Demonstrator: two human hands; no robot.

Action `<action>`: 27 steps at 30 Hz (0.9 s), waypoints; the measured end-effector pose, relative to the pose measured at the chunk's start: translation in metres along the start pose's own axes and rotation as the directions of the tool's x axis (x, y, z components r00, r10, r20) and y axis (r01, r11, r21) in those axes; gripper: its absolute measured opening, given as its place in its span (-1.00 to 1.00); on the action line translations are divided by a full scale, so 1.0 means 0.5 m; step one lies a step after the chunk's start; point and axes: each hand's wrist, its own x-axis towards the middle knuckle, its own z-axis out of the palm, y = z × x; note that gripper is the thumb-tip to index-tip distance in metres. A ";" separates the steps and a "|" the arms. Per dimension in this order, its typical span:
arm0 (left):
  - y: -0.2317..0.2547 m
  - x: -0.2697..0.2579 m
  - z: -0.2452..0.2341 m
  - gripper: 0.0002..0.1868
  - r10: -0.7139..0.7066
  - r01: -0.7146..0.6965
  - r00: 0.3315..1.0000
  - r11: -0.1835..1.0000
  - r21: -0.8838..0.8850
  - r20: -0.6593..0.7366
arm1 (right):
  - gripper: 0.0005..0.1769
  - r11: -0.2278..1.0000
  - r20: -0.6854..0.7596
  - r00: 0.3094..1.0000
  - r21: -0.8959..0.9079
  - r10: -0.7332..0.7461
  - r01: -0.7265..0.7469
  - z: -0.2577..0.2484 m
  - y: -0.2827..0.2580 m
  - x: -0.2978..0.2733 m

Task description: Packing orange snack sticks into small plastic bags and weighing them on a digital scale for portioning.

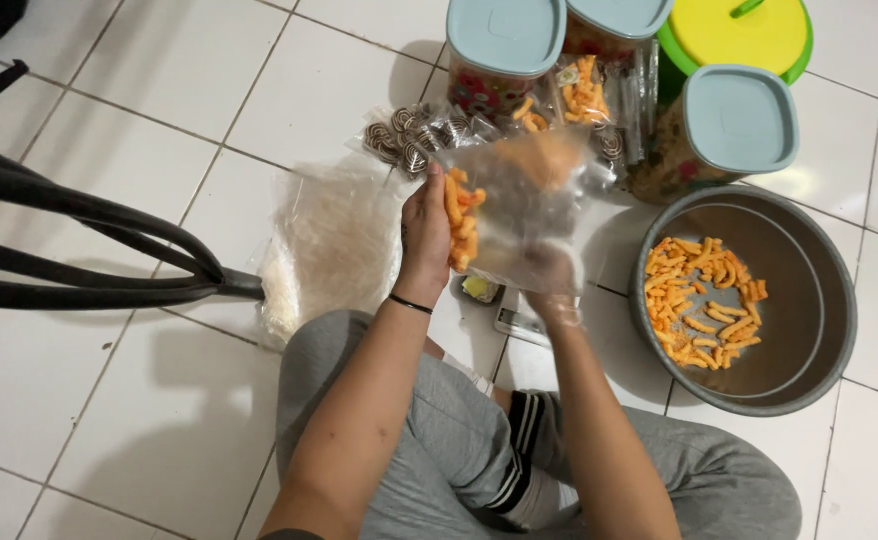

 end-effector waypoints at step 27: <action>-0.086 -0.106 0.067 -0.41 0.124 -0.184 0.982 0.766 0.616 0.140 | -0.58 0.963 0.131 0.978 0.196 0.164 -0.187 -0.329 -0.380 -0.269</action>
